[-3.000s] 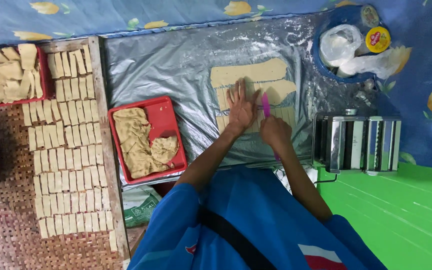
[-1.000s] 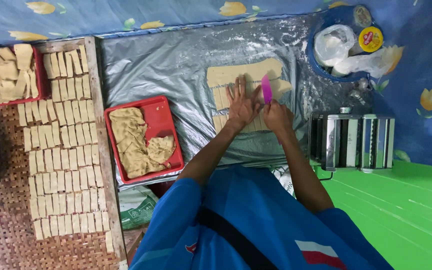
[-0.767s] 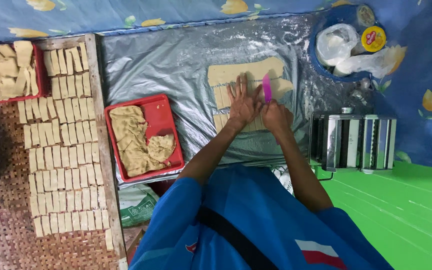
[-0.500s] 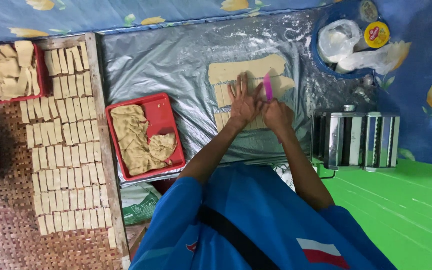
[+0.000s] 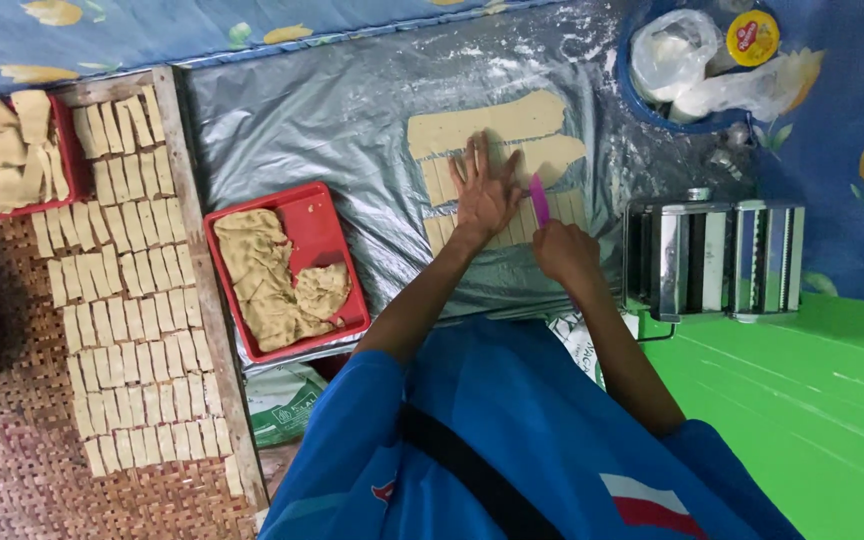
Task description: The recorder is cutting thin strips of dough using a plastic scraper and arranging them on a tray.
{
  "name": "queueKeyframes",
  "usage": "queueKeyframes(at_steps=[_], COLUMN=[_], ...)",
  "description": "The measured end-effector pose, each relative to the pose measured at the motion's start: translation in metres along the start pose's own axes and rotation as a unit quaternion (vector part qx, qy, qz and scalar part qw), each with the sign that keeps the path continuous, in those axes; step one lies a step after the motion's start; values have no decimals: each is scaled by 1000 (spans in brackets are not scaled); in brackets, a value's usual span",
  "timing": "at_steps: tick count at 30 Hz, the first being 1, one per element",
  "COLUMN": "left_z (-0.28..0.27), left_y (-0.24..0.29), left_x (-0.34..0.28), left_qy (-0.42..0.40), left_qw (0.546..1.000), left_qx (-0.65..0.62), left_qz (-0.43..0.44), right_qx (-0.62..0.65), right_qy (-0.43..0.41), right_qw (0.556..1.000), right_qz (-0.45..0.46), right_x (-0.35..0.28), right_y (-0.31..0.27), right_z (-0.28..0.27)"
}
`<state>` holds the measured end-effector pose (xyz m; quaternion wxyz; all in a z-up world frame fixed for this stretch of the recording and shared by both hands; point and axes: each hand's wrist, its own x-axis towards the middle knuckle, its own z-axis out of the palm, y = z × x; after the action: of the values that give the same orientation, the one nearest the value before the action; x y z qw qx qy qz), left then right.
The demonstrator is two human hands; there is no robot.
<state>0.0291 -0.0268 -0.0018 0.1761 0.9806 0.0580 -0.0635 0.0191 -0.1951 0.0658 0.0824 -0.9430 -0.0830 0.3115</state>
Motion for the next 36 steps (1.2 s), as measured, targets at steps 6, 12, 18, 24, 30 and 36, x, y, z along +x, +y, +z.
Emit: queueKeyframes(at_steps=[6, 12, 18, 24, 30, 36], left_z=[-4, -5, 7, 5, 16, 13], left_y=[3, 6, 5, 6, 6, 8], left_x=[-1, -2, 0, -1, 1, 1], left_qy=[6, -1, -3, 3, 18, 25], left_qw=[1000, 1000, 1000, 1000, 1000, 999], left_qx=[-21, -4, 4, -12, -8, -10], left_qz=[-10, -12, -11, -5, 8, 17], right_qx=[26, 23, 35, 103, 121, 153], right_qy=[78, 195, 176, 169, 188, 193], right_qw=[995, 975, 983, 979, 972, 966], right_qz=[-52, -108, -46, -43, -74, -79], right_x=[20, 57, 50, 45, 54, 37], right_y=[0, -12, -19, -9, 11, 11], right_z=[5, 18, 13, 10, 28, 20])
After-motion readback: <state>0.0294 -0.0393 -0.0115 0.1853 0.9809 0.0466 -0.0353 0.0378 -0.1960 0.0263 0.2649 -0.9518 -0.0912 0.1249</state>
